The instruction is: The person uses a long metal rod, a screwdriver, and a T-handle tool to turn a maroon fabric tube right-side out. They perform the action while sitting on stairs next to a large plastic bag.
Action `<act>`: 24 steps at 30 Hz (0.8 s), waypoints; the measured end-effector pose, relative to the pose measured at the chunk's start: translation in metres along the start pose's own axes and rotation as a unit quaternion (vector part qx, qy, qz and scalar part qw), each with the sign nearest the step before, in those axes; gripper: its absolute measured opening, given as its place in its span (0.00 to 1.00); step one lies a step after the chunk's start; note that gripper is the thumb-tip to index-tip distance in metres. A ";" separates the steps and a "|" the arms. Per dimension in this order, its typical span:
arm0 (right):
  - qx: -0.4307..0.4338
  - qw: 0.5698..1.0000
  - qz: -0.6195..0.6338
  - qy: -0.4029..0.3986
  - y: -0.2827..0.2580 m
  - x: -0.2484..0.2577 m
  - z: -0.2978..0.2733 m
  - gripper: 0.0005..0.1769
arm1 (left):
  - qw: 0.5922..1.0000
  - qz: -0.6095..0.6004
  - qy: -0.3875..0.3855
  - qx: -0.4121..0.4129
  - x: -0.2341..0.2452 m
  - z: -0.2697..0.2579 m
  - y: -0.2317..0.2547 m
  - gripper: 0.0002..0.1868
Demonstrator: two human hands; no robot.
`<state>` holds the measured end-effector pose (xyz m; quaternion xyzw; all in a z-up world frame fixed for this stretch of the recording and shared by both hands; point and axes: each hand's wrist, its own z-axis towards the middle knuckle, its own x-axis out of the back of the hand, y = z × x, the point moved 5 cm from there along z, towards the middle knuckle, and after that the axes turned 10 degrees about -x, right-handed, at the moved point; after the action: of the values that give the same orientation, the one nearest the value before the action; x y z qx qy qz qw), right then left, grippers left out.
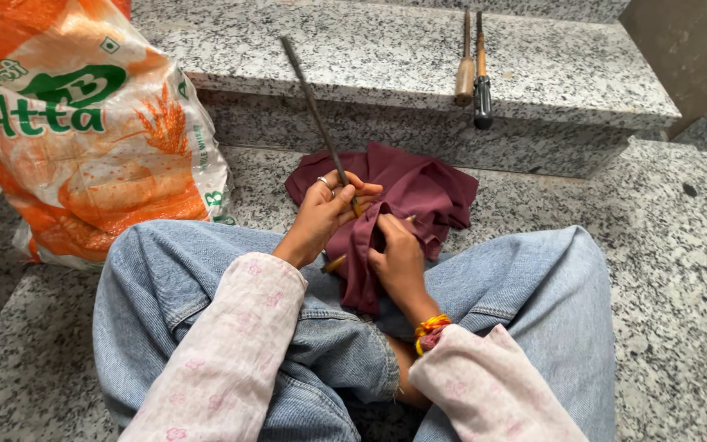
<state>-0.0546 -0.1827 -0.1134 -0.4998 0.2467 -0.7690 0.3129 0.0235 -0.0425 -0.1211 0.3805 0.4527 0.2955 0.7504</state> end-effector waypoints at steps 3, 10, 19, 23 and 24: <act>-0.018 0.999 0.010 0.029 -0.007 -0.002 0.001 0.11 | 0.999 0.031 -0.017 -0.014 -0.005 -0.002 0.004 0.08; -0.023 0.999 -0.035 0.008 -0.008 0.003 -0.003 0.10 | 0.995 0.087 0.000 -0.053 0.000 0.000 0.010 0.11; -0.061 0.980 0.181 0.063 0.004 -0.004 0.017 0.08 | 0.971 0.178 -0.106 -0.116 -0.013 0.000 -0.005 0.12; -0.076 0.987 0.143 -0.006 0.046 -0.032 0.014 0.08 | 0.984 0.176 -0.014 0.015 -0.002 -0.006 -0.003 0.15; -0.043 0.993 0.103 -0.025 0.055 -0.042 0.012 0.08 | 0.991 0.128 0.009 -0.025 -0.001 -0.001 0.005 0.13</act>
<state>-0.0182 -0.1901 -0.1726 -0.5034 0.3219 -0.7088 0.3750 0.0214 -0.0398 -0.1169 0.4136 0.3991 0.4040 0.7116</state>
